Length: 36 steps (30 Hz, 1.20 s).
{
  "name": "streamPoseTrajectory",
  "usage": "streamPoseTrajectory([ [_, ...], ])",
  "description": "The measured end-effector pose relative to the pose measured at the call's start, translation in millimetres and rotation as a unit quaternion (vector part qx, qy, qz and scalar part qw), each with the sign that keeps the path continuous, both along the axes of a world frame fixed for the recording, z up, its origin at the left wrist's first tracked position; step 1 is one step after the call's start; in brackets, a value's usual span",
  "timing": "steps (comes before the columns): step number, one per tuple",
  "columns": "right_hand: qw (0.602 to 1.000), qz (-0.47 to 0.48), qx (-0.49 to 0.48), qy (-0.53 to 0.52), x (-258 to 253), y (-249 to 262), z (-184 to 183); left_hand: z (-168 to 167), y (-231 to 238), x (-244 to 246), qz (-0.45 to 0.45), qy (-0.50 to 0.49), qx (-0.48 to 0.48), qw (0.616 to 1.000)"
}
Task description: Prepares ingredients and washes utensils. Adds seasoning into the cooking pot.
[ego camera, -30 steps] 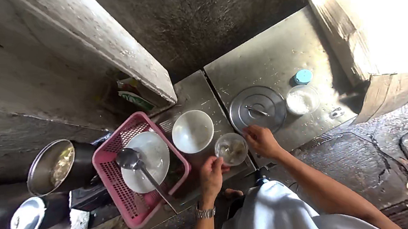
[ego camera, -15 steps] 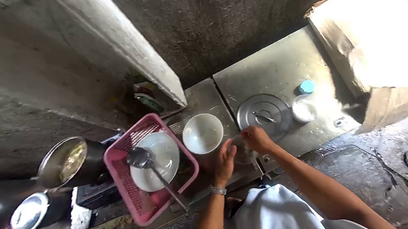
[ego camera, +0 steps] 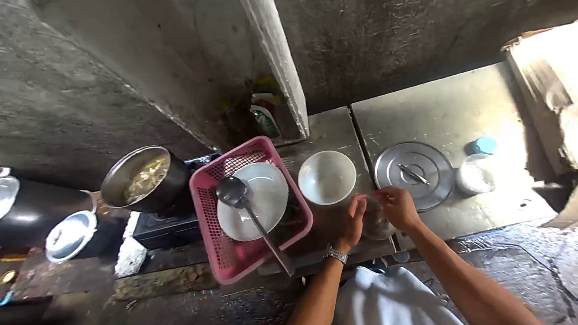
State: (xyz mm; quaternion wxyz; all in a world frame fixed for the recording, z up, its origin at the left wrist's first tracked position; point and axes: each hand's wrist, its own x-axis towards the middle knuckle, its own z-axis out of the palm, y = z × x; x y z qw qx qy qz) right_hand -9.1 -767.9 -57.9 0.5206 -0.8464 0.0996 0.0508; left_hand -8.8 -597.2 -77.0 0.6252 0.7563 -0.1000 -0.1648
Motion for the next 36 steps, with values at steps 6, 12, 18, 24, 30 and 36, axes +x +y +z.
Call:
streamPoseTrajectory([
  [6, 0.999, -0.043, 0.0, -0.029, -11, 5, -8, -3, -1, -1, 0.001, 0.012, 0.013, 1.0],
  [12, 0.991, -0.063, -0.046, -0.107, -17, 11, -19, -8, -2, -1, 0.004, -0.002, 0.028, 1.0],
  [18, 0.982, -0.072, -0.068, -0.162, -20, 15, -17, -2, -4, -3, 0.014, -0.007, 0.058, 0.998],
  [24, 0.988, -0.061, -0.062, -0.124, -18, 1, 11, 1, -3, -6, 0.022, -0.008, 0.013, 1.0],
  [30, 0.99, -0.119, -0.054, -0.062, -36, -42, 36, -10, -1, -5, 0.034, -0.029, 0.04, 0.998],
  [36, 0.95, -0.294, -0.071, -0.071, -65, -107, -15, -11, -2, -23, 0.109, -0.213, 0.147, 0.96],
])
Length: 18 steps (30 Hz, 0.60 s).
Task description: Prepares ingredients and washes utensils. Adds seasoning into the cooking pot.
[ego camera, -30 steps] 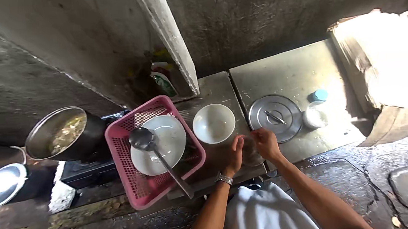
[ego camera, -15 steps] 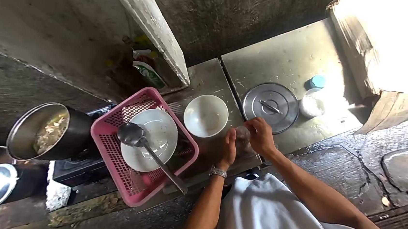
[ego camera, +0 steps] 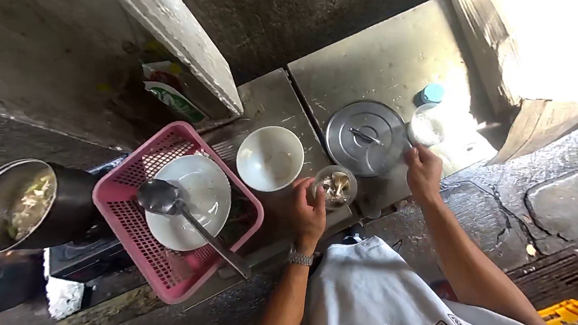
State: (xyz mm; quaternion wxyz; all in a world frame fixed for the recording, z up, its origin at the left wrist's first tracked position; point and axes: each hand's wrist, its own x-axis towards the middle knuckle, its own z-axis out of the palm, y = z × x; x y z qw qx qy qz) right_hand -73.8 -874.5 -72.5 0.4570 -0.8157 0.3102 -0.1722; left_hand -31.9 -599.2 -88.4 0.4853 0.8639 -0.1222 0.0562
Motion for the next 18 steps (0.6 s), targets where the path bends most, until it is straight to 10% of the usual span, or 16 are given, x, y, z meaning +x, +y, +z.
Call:
streamPoseTrajectory([
  [11, 0.986, 0.133, -0.093, -0.028, -35, 45, -24, 37, -3, 11, -0.119, 0.021, 0.368, 0.922],
  [18, 0.952, 0.291, -0.065, -0.072, 10, 64, -5, 26, -10, 19, -0.123, -0.007, 0.359, 0.925],
])
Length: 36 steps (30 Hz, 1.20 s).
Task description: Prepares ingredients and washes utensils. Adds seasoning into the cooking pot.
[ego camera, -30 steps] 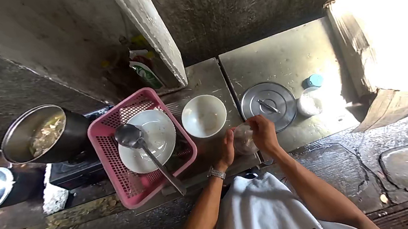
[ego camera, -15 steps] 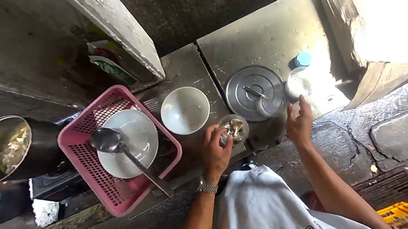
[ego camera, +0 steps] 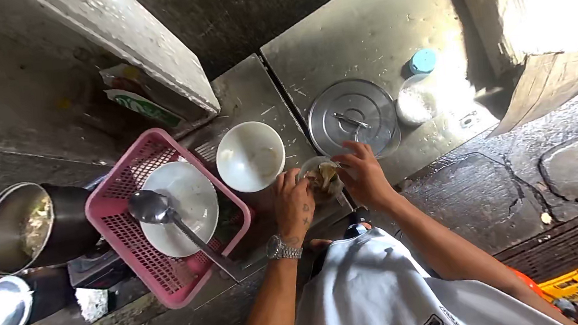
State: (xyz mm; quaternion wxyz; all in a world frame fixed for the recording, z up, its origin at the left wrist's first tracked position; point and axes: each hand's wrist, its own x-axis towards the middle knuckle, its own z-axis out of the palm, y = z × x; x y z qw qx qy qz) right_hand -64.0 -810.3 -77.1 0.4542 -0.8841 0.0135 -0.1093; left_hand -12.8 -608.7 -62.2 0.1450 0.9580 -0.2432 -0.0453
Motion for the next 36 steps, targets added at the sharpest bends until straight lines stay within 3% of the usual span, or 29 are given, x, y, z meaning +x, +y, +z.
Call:
streamPoseTrajectory([
  [8, 0.995, 0.085, -0.021, 0.046, 9, -6, 2, 9, 11, -4, 0.044, -0.01, -0.091, 0.995],
  [18, 0.965, 0.155, -0.164, 0.135, 38, 9, 5, 24, 24, -9, 0.054, -0.042, -0.152, 0.986],
  [24, 0.961, 0.184, -0.17, 0.114, 43, 11, -6, 38, 50, -30, 0.118, -0.079, -0.212, 0.967],
  [29, 0.991, 0.119, -0.041, 0.043, 44, -12, 15, 51, 67, -37, 0.151, -0.09, -0.266, 0.948],
  [33, 0.995, 0.011, -0.095, 0.035, 63, -35, 17, 50, 74, -50, 0.169, -0.09, -0.291, 0.937],
  [36, 0.989, 0.012, -0.139, 0.056, 62, -25, 18, 41, 77, -60, 0.179, -0.088, -0.293, 0.935],
])
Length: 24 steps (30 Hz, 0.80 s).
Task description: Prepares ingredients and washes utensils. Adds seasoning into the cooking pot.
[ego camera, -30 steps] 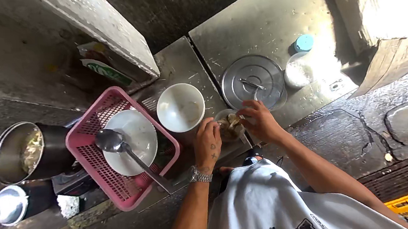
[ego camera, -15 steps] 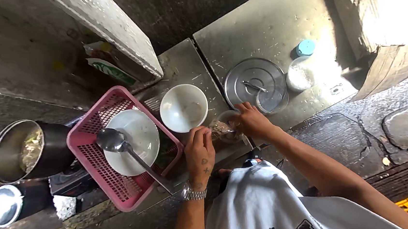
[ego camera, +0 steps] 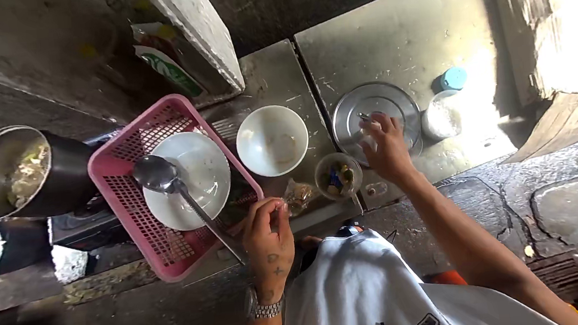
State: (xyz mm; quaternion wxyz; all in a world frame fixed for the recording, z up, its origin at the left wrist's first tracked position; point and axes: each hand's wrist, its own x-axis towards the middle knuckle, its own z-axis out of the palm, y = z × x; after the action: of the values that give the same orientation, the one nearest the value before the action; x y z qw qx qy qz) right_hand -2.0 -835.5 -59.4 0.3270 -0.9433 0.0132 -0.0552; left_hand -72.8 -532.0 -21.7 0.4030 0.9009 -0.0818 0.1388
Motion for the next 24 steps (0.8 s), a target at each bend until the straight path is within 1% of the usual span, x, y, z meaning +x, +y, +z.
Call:
streamPoseTrajectory([
  [3, 0.992, 0.115, -0.046, -0.02, -10, 33, -4, -11, 4, -9, 0.009, 0.011, -0.019, 1.0],
  [5, 0.977, 0.182, -0.106, 0.019, -8, 51, -11, -15, 5, -14, 0.011, 0.02, -0.027, 0.999],
  [7, 0.959, 0.216, -0.174, 0.067, 0, 60, -17, -15, 4, -17, 0.009, 0.027, -0.036, 0.999],
  [10, 0.937, 0.24, -0.231, 0.103, 11, 66, -20, -15, 5, -18, 0.015, 0.023, -0.044, 0.999],
  [14, 0.925, 0.258, -0.262, 0.098, 16, 66, -21, -18, 10, -20, 0.023, 0.025, -0.056, 0.998],
  [19, 0.918, 0.275, -0.268, 0.102, 22, 64, -22, -21, 12, -23, 0.015, 0.035, -0.065, 0.997],
  [24, 0.916, 0.301, -0.248, 0.094, 25, 59, -17, -25, 10, -22, -0.002, 0.048, -0.07, 0.996],
])
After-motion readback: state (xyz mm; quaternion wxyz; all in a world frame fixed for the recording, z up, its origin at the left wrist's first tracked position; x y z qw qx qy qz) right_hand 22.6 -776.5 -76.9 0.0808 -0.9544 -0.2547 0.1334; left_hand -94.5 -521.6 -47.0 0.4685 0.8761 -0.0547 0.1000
